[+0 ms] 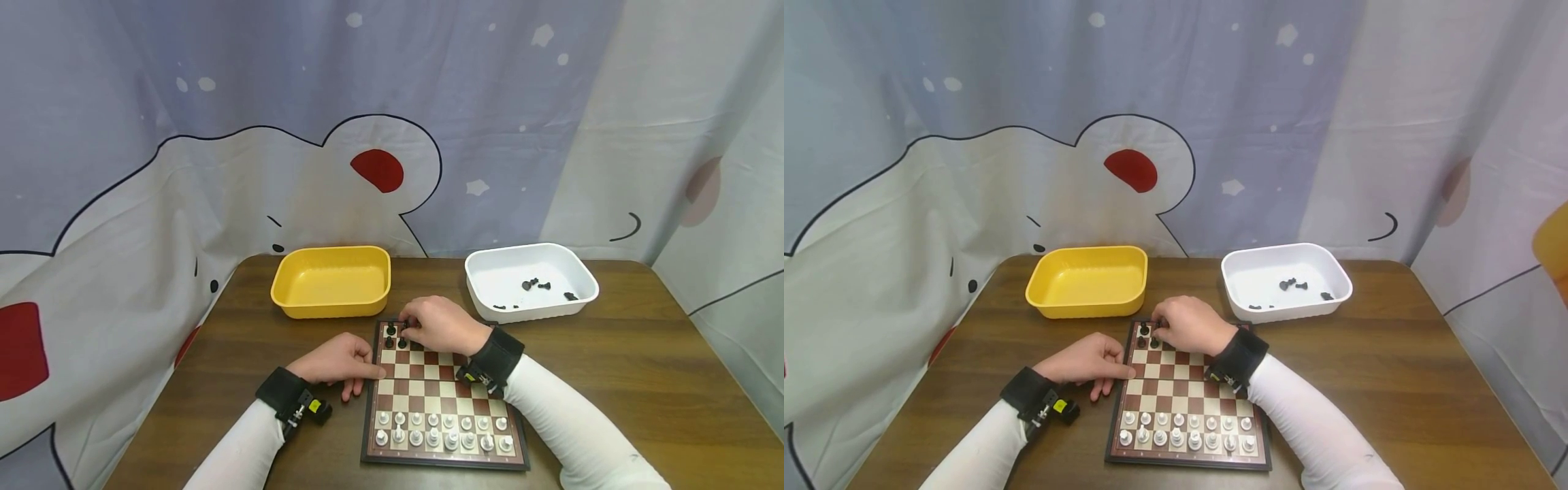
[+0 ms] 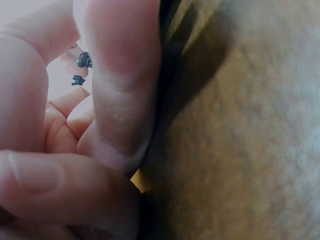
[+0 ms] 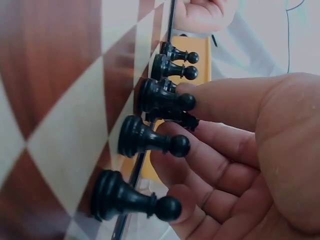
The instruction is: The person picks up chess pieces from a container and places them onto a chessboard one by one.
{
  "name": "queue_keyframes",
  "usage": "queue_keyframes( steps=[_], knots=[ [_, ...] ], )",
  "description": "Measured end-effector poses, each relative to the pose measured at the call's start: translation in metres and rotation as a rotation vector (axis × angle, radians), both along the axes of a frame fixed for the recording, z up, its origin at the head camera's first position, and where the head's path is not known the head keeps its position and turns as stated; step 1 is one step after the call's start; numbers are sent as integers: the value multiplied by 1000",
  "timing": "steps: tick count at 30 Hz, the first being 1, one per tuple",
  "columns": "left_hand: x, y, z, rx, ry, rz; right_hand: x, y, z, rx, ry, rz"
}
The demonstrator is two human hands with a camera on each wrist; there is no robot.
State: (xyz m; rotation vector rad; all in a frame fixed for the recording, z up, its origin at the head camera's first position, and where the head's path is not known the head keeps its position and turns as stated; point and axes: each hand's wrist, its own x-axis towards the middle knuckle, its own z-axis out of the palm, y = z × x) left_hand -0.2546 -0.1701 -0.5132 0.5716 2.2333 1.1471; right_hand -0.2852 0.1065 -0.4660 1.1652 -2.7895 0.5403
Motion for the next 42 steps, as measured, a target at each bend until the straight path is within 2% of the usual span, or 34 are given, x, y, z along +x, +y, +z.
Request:
queue_keyframes(
  steps=[6, 28, 42],
  knots=[
    [0, 0, -1, -5, 2, 3, -1, 2, 4, -1, -9, 22],
    [0, -1, -1, 8, -1, 1, -5, 3, -6, -29, 18, 88],
    [-1, -1, -2, 16, -2, -3, -1, 4, 1, -43, 4, 60]
  ],
)
